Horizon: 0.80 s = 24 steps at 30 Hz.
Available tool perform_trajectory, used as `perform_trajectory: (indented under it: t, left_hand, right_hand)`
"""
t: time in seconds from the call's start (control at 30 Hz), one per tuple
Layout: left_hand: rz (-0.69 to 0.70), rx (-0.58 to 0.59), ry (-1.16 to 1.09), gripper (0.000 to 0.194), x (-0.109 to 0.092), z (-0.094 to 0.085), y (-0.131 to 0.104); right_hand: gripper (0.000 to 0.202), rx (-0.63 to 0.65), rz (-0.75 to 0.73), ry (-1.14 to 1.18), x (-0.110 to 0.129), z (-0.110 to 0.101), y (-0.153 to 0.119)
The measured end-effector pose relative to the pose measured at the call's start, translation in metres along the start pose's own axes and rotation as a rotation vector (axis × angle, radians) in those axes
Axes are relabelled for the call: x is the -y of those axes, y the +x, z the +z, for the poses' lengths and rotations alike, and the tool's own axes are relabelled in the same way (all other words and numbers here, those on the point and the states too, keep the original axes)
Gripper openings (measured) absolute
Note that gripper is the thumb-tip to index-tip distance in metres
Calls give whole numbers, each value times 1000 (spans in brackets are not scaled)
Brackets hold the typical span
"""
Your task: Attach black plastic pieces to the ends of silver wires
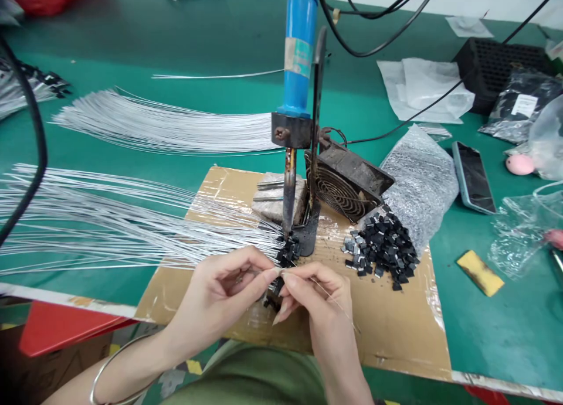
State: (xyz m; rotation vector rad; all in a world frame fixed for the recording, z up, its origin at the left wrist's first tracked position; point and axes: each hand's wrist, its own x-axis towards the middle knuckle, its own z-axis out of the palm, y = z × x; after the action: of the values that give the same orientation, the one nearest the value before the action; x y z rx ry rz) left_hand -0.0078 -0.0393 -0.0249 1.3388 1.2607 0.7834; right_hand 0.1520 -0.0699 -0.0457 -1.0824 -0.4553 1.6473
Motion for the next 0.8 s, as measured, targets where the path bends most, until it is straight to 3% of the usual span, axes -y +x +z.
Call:
perform_trajectory:
  t: [0.17,0.43,0.7,0.8]
  left_hand:
    - [23,-18,-12,21,1,2,0]
    - [75,-80,6,20,8,9,-2]
    - [19,-98,-49,24,7,15,-4]
    - [-3,-92,-61,24,3,13,-1]
  right_hand:
    - [23,-12,9,1,3,2,2]
    - [16,-35,-12,72,-12,1,-3]
    - [18,-156,-109,152,-21,21,-3]
    - [21,-144,-120,97,-20,19,-5]
